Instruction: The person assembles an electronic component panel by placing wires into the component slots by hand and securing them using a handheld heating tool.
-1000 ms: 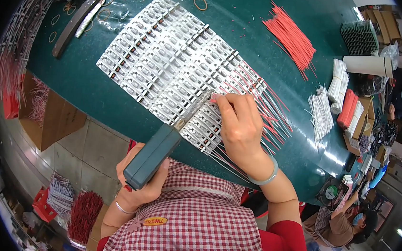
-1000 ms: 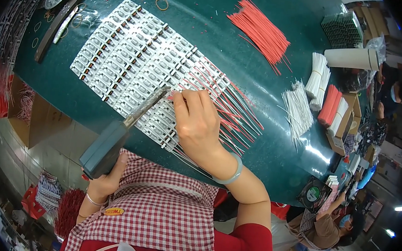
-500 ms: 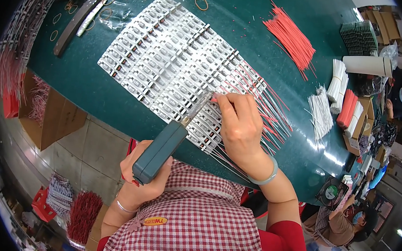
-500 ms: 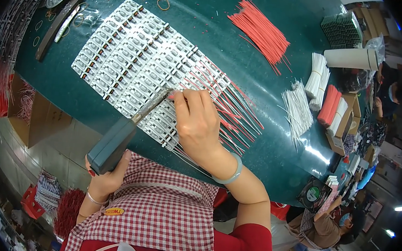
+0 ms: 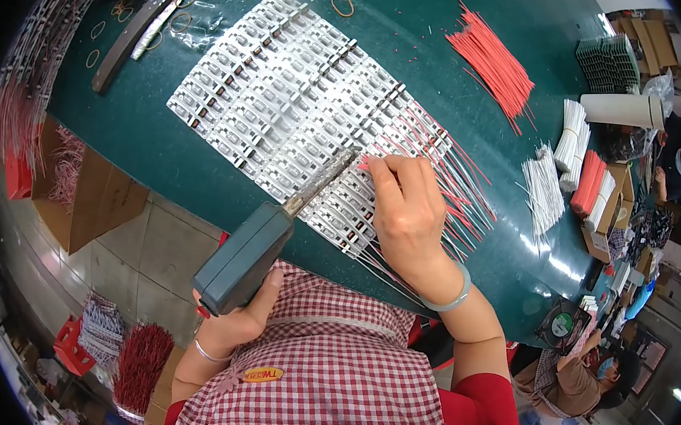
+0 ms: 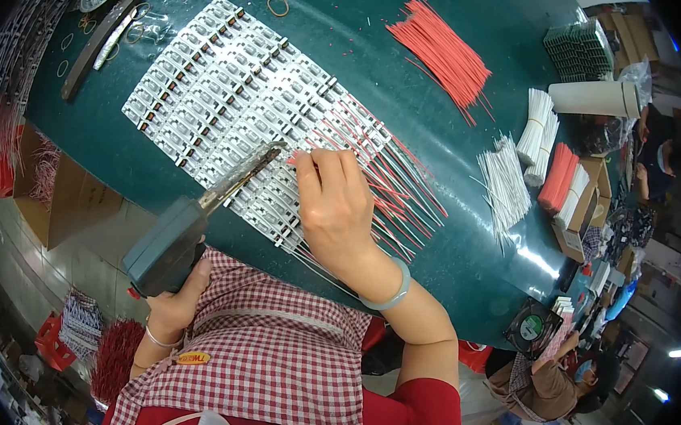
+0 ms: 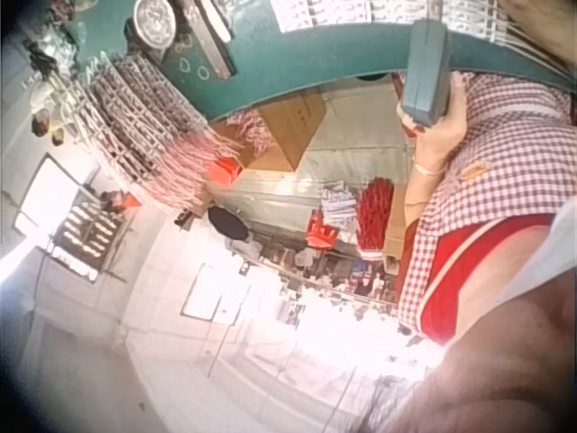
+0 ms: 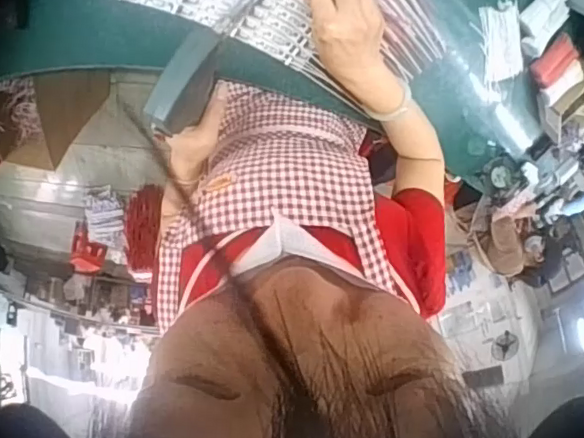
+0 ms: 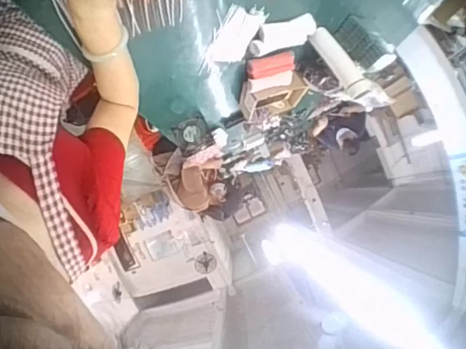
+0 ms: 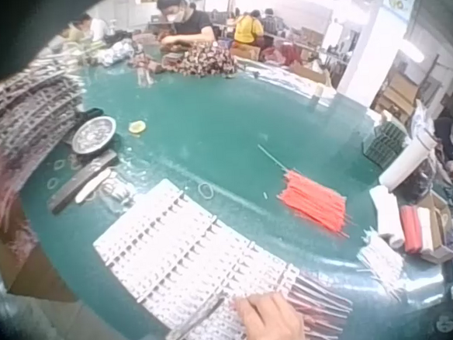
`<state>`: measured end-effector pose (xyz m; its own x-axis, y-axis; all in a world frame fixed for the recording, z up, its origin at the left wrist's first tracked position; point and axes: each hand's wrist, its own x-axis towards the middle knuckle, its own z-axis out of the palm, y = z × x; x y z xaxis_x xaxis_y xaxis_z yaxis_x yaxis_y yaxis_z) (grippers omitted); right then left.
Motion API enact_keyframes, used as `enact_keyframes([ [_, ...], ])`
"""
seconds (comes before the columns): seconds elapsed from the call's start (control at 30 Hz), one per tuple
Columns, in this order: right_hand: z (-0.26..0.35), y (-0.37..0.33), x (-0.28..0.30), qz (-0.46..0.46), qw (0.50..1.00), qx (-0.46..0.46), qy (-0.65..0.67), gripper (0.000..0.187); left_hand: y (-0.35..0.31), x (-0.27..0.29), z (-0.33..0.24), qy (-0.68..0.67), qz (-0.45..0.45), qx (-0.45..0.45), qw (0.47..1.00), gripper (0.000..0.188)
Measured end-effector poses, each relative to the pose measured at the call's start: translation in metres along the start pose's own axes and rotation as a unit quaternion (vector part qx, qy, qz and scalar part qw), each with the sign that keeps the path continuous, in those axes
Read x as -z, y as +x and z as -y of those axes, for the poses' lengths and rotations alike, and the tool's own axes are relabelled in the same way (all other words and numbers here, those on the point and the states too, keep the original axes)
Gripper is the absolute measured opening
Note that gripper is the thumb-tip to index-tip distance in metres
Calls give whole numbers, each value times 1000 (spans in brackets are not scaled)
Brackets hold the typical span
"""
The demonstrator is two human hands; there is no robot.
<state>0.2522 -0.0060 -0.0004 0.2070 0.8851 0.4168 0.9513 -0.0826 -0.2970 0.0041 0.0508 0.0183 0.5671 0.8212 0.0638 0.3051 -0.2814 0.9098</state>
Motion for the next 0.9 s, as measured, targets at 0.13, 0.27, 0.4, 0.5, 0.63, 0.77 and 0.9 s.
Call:
enact_keyframes([
  [0.13,0,-2,1,-15,1000,5,12,34,5,5,1,-28,27,27,999,20],
  [0.27,7,-5,1,-30,999,14,40,34,3,5,3,-10,28,13,999,22],
  [0.4,6,-7,-1,-23,999,14,37,34,4,5,0,5,47,19,999,22],
  [0.5,7,-6,0,-13,999,10,37,34,6,7,-3,5,60,23,998,22],
  [0.63,8,-6,0,-6,999,11,31,36,7,5,-5,5,60,31,998,20],
  [0.77,8,-5,0,-3,1000,15,24,36,10,6,-8,23,68,13,997,18],
  [0.9,8,-5,0,1,1000,15,25,36,6,8,1,57,76,-16,995,19],
])
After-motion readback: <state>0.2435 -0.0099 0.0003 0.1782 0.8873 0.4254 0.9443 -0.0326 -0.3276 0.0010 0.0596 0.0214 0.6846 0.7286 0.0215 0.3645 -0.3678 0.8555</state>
